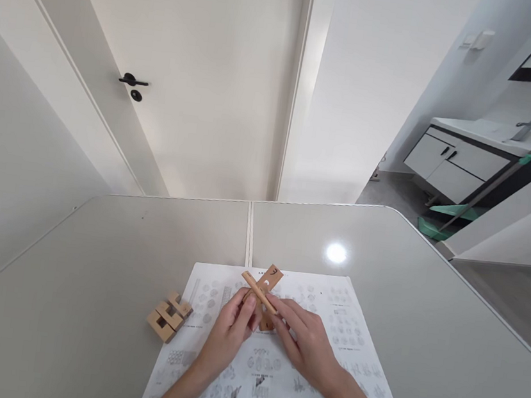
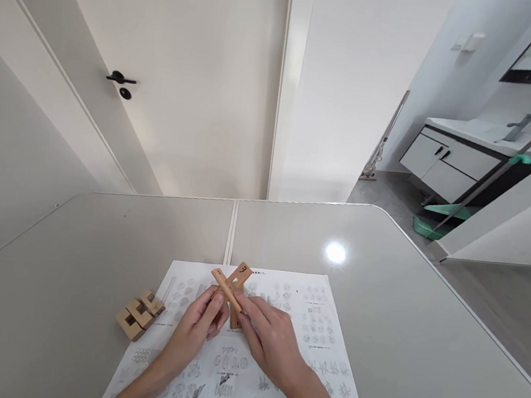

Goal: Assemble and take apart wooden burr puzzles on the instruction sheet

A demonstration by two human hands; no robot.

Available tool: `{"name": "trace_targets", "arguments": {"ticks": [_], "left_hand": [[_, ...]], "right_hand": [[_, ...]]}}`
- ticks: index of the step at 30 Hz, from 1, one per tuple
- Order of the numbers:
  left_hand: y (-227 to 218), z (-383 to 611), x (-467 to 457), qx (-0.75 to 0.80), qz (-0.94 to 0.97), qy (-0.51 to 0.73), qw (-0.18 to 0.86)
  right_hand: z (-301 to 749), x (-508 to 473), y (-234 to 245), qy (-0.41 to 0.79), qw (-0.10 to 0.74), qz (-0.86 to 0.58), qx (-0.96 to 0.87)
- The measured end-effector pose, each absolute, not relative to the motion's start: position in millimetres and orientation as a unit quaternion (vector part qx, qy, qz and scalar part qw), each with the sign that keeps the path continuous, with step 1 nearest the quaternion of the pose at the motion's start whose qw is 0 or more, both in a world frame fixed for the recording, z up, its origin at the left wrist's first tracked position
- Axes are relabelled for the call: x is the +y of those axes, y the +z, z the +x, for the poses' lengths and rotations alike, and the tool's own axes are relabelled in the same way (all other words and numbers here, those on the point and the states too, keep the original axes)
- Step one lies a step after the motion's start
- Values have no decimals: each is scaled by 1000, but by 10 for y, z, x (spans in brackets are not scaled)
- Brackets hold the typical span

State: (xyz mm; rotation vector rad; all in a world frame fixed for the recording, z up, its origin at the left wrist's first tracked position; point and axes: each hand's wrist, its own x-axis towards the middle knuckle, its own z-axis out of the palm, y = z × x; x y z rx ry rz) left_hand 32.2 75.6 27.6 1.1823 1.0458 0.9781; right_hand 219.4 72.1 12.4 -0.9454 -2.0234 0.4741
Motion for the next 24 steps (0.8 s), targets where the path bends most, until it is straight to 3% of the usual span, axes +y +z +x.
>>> {"name": "trace_targets", "arguments": {"ticks": [7, 24], "left_hand": [[346, 214, 828, 486, 443, 499, 564], [361, 210, 824, 495, 454, 503, 544]], "right_hand": [[2188, 732, 65, 190, 382, -423, -799], [2216, 744, 19, 201, 332, -450, -804]]}}
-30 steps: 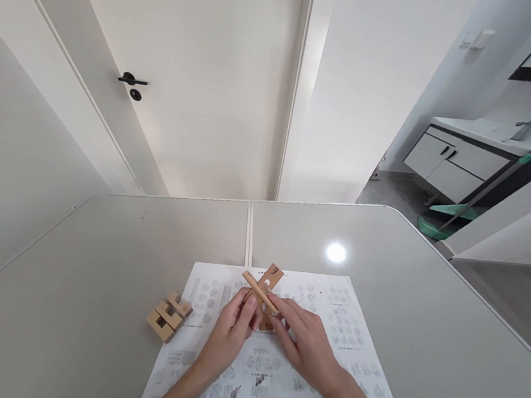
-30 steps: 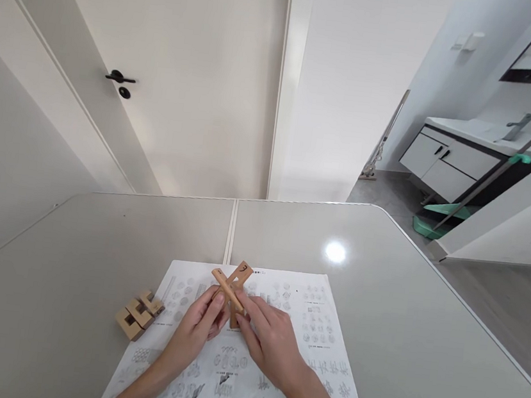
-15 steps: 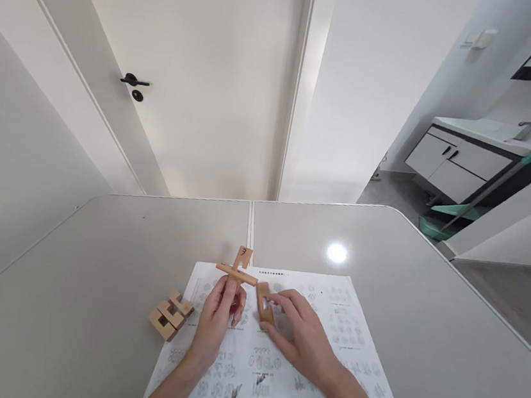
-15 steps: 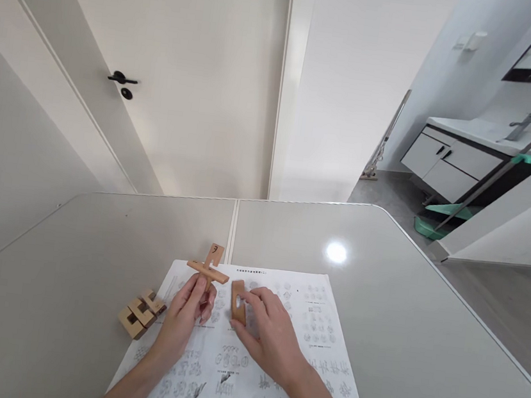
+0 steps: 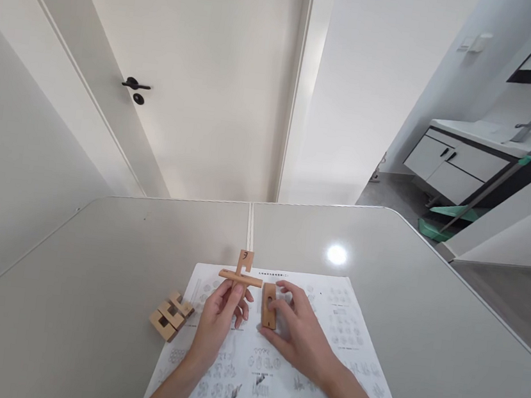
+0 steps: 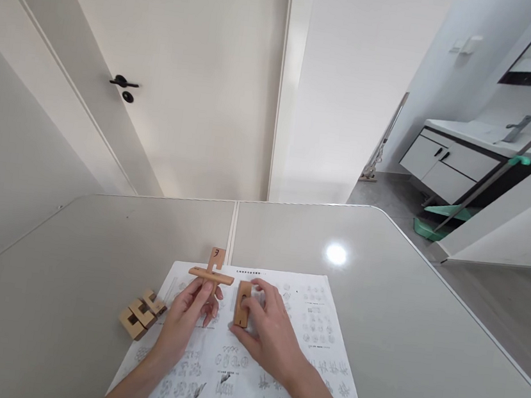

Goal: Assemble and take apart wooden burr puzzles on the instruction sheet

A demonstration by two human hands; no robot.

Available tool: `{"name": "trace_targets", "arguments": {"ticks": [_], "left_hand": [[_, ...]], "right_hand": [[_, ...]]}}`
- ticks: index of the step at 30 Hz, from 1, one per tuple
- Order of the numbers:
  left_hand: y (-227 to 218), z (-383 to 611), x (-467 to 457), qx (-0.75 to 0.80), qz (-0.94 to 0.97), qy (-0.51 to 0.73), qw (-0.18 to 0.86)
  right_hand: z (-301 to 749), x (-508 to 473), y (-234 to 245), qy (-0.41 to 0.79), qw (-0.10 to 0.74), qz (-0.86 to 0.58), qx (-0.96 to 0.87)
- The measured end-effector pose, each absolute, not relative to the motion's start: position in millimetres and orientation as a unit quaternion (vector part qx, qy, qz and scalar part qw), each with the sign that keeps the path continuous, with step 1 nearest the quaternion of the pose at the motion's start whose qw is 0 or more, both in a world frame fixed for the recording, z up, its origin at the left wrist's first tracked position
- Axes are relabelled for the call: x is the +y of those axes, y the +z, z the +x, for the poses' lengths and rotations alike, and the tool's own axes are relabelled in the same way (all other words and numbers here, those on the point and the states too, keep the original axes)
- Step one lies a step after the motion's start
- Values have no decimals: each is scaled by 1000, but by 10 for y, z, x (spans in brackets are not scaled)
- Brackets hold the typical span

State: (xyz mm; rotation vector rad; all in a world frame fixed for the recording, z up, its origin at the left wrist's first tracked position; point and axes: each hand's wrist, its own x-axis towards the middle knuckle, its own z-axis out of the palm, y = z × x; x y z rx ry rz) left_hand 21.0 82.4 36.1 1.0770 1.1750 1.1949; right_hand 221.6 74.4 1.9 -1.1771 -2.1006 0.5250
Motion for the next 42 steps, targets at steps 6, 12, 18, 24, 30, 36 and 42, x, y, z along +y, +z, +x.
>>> {"name": "trace_targets", "arguments": {"ticks": [6, 12, 18, 24, 30, 36, 42], "left_hand": [[349, 193, 824, 488, 454, 504, 549], [321, 163, 813, 481, 459, 501, 554], [297, 170, 796, 483, 497, 471, 546], [346, 271, 727, 483, 532, 434, 543], [357, 288, 699, 501, 532, 435, 526], [405, 312, 687, 519, 566, 418, 486], [364, 349, 618, 522, 646, 346, 436]], "right_hand": [[2258, 784, 5, 218, 315, -432, -816], [2233, 790, 83, 286, 378, -469, -745], [2276, 810, 198, 500, 467, -462, -564], [2256, 767, 186, 636, 473, -385, -474], [2234, 704, 334, 682, 451, -353, -455], [2212, 724, 311, 658, 459, -362, -476], [2172, 702, 269, 624, 445, -401, -502]]}}
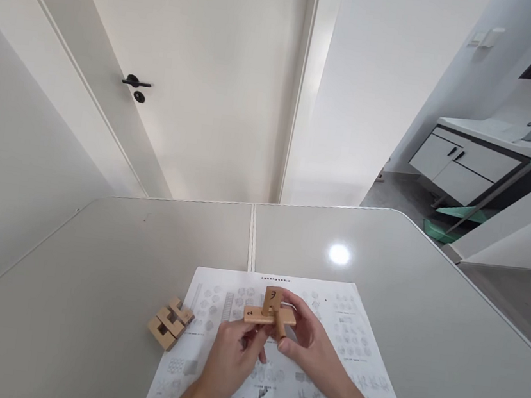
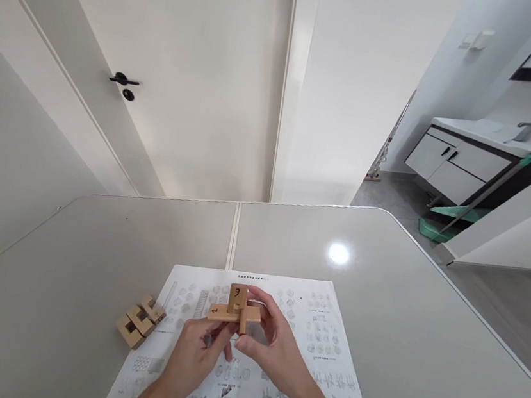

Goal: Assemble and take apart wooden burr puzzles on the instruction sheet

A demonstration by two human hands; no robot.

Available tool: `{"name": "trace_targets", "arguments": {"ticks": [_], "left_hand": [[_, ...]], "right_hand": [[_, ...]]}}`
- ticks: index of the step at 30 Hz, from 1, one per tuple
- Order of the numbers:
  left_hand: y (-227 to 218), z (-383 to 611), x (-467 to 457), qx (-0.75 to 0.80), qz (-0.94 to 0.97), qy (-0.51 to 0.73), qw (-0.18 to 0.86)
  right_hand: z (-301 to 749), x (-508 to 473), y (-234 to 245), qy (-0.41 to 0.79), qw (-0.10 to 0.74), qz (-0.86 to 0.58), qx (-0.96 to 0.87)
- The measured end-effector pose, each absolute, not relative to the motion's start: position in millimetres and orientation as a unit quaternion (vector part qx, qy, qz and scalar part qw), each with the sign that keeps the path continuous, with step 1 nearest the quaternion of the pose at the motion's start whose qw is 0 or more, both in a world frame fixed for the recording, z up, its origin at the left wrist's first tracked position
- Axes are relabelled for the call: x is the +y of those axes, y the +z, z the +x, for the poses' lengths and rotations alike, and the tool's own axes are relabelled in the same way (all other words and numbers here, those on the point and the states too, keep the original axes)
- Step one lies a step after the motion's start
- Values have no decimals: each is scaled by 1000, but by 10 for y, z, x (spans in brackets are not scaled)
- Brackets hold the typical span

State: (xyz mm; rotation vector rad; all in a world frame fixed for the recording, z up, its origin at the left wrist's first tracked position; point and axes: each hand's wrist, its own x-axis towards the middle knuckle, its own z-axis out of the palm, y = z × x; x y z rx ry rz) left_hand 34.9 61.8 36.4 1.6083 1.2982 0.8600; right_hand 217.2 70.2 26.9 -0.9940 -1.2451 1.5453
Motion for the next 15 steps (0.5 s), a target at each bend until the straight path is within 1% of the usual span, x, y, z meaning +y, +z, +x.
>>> {"name": "trace_targets", "arguments": {"ticks": [7, 11, 15], "left_hand": [[339, 324, 592, 490, 712, 258, 431], [383, 351, 593, 484, 711, 268, 434], [420, 370, 598, 473, 708, 285, 440]], "right_hand": [[2169, 691, 313, 667, 428, -373, -482], [2186, 686, 279, 628, 449, -403, -491], [2202, 695, 227, 614, 459, -401, -501]]}}
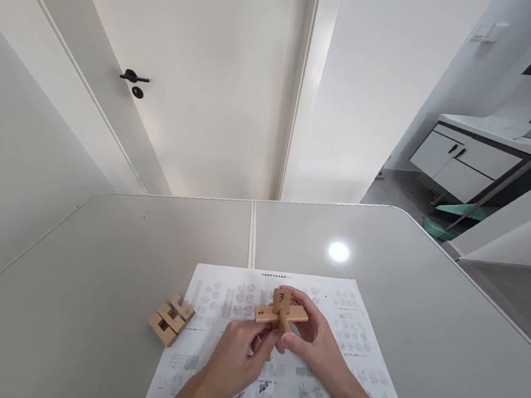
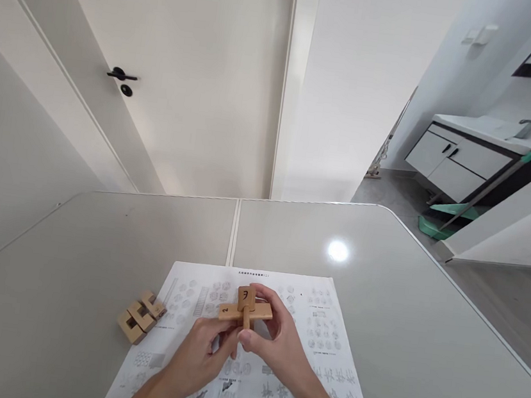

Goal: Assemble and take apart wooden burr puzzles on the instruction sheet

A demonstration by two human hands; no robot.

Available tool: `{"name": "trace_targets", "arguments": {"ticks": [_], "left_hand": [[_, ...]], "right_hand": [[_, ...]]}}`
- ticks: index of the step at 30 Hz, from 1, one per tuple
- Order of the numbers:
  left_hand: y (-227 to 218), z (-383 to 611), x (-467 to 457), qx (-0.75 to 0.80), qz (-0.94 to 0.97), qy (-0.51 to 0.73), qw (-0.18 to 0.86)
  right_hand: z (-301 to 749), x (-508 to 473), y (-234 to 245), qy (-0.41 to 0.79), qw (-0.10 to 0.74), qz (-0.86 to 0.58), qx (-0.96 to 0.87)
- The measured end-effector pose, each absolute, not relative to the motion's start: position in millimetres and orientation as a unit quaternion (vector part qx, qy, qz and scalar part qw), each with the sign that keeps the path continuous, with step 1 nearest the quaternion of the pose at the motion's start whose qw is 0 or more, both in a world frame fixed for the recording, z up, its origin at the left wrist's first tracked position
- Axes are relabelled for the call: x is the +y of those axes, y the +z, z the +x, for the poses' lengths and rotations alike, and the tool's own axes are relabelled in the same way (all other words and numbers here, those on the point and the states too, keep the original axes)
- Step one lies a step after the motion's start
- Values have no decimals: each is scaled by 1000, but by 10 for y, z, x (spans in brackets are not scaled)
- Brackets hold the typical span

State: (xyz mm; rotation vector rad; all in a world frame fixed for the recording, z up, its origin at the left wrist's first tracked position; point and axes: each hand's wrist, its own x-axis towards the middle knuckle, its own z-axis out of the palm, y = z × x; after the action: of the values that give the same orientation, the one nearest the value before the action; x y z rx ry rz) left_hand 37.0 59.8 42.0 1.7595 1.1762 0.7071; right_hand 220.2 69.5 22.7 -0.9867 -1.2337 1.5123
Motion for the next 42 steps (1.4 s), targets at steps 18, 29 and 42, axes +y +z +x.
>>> {"name": "trace_targets", "arguments": {"ticks": [18, 29, 42], "left_hand": [[284, -536, 321, 669, 687, 284, 6], [225, -923, 416, 720, 662, 205, -50], [364, -825, 140, 653, 706, 267, -71]], "right_hand": [[3024, 692, 330, 358, 404, -617, -573], [3272, 735, 101, 313, 363, -706, -521], [3271, 285, 189, 133, 459, -652, -589]]}}
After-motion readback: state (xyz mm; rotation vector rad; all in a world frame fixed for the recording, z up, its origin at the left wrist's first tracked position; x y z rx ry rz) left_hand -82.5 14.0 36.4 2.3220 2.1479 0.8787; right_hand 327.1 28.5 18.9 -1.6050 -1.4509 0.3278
